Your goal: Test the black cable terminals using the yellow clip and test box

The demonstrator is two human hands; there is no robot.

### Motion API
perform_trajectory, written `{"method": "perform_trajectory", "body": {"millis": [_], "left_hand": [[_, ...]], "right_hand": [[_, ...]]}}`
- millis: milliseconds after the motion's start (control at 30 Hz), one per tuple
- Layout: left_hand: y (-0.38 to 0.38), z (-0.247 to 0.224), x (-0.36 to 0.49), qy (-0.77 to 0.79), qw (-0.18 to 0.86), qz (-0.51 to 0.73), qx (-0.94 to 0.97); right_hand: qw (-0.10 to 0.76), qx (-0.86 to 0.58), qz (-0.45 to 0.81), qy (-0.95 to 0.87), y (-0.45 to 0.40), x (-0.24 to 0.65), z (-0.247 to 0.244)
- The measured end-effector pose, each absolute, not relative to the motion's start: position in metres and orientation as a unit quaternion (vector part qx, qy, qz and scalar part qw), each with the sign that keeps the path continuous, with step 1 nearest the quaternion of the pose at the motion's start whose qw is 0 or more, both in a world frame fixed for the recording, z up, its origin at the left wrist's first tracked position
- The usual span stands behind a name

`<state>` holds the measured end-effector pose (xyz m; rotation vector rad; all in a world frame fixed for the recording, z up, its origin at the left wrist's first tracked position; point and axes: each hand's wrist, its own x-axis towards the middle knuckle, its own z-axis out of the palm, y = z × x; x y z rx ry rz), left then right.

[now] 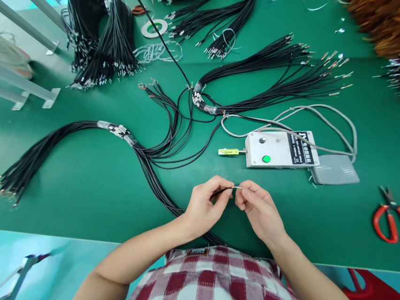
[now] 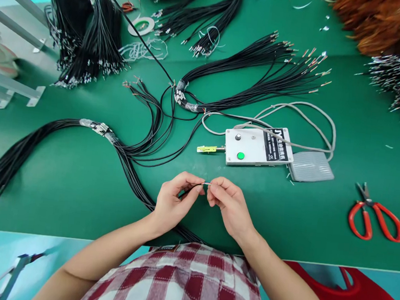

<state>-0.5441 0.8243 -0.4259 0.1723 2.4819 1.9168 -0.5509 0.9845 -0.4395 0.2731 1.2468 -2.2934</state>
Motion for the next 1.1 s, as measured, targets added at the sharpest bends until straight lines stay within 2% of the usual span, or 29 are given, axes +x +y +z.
{"method": "perform_trajectory", "body": {"millis": [233,400,800,1100], "left_hand": [[0.82,-0.423,-0.544,0.789,0.052,0.608,0.065],[0.822,-0.422,-0.545,0.752,0.093,0.652,0.014],[0.821,-0.424,-0.544,0.756,0.083,0.649,0.012],[0.824,-0.425,-0.546,0.715,0.103,0.692,-0.013]], "right_hand": [[0.247,0.109,-0.846,0.459,0.984,-0.55,-0.44],[0.247,0.113,-0.857,0.438,0.984,-0.551,-0.441],[0.291,0.164,-0.864,0.376,0.978,-0.55,-0.439],[0.26,0.144,-0.861,0.412,0.982,-0.55,-0.442]]}}
